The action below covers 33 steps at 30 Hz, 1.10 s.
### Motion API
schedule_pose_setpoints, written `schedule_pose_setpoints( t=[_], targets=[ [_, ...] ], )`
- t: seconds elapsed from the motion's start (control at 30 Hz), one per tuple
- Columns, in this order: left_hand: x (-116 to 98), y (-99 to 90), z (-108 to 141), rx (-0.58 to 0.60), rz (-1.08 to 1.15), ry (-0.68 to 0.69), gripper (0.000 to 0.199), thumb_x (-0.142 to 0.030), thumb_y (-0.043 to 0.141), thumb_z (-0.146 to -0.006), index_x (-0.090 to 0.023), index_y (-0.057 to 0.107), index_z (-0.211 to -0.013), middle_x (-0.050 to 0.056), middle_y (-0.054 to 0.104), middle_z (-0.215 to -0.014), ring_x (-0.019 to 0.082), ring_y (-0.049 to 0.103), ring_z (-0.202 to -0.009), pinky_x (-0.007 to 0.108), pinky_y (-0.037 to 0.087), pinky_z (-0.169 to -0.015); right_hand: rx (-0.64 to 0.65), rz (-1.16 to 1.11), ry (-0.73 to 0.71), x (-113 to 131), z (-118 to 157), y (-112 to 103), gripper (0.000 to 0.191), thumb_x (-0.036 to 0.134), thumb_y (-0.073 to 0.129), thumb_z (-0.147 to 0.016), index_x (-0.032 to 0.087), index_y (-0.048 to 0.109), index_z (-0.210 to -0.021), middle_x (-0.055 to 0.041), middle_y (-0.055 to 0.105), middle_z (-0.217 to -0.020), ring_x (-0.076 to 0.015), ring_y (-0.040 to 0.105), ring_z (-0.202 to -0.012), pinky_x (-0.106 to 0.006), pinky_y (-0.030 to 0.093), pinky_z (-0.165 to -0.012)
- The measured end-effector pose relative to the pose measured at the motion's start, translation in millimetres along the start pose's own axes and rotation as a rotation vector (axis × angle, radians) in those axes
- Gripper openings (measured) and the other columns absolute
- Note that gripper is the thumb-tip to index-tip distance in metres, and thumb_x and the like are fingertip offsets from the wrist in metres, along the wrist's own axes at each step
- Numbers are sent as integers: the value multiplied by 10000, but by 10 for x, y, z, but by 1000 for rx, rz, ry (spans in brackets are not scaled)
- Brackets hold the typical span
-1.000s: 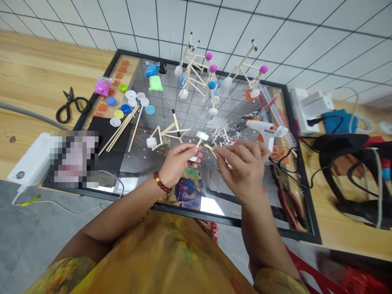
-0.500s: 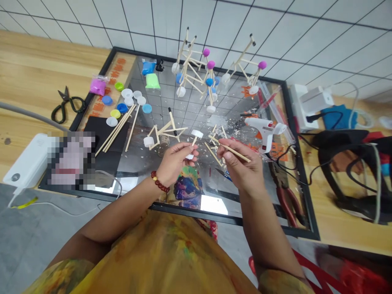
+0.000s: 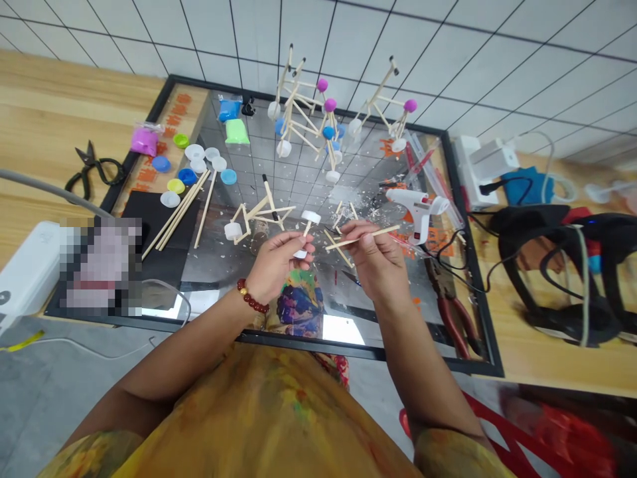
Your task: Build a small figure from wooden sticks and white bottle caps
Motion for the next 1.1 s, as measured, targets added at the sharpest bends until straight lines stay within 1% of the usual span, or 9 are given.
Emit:
schedule_pose_setpoints(
  t=[0.2,0.3,0.4,0.57,0.63,0.73,0.8,0.9,1.1],
  targets=[
    [13,4,3,-6,2,-3,151,-240,759,-794,-110,737,-866,50,687,-758,106,623,-627,228,497,-568,14,90,96,-81,-31,-19,368,555,680,-851,277,642,-1090,71,450,-574,-123,430,-518,-274,390,-527],
    [16,2,-1,-10,4,-3,130,-226,738,-809,-107,735,-861,49,682,-749,106,622,-622,226,498,-562,16,47,76,-30,-27,-51,292,469,729,-819,285,663,-1036,79,424,-545,-117,412,-510,-272,376,-534],
    [14,1,-6,-3,2,-2,141,-235,746,-810,-107,735,-868,50,682,-755,105,626,-624,227,504,-565,152,-16,89,62,0,-43,317,499,674,-823,253,713,-1018,10,557,-653,-153,525,-619,-320,456,-612],
    [18,-7,-8,7,7,-8,178,-258,782,-786,-107,733,-868,59,699,-762,117,653,-627,233,522,-569,349,19,-71,202,95,-10,679,517,756,-743,288,596,-1361,-60,674,-966,-236,644,-902,-396,537,-772],
    [23,-12,-5,5,8,-16,179,-252,786,-779,-106,733,-869,62,706,-770,121,663,-630,234,530,-573,291,88,-118,190,124,-11,630,492,796,-736,290,629,-1309,-46,682,-917,-224,654,-854,-377,539,-738],
    [23,-13,-1,5,8,-19,172,-247,779,-786,-104,738,-874,61,708,-775,117,667,-630,230,539,-577,74,158,-166,170,151,-45,292,492,685,-875,269,736,-1056,-12,650,-716,-185,621,-666,-350,516,-651],
    [22,-9,2,8,2,-21,163,-243,769,-796,-104,743,-876,60,711,-776,119,675,-634,230,547,-581,-20,212,-226,193,171,-47,286,482,586,-951,265,762,-1012,-16,652,-687,-180,618,-633,-353,511,-639],
    [28,-5,6,5,-10,-44,162,-240,774,-794,-102,750,-876,62,722,-776,138,699,-648,243,566,-599,-53,323,-323,236,194,-17,241,426,615,-946,289,767,-1075,-29,721,-805,-191,673,-729,-364,542,-694],
    [43,15,23,13,-27,-91,196,-245,818,-768,-91,771,-879,92,751,-791,169,734,-699,275,592,-663,-82,451,-293,162,228,5,161,342,641,-943,262,732,-1048,-32,772,-873,-192,736,-786,-354,596,-731]
  ],
)
Point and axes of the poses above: each hand's wrist, its own z-axis away from the middle knuckle, its own y-axis out of the palm, x = y × z, the point moved 5 cm from there along -z, towards the middle knuckle
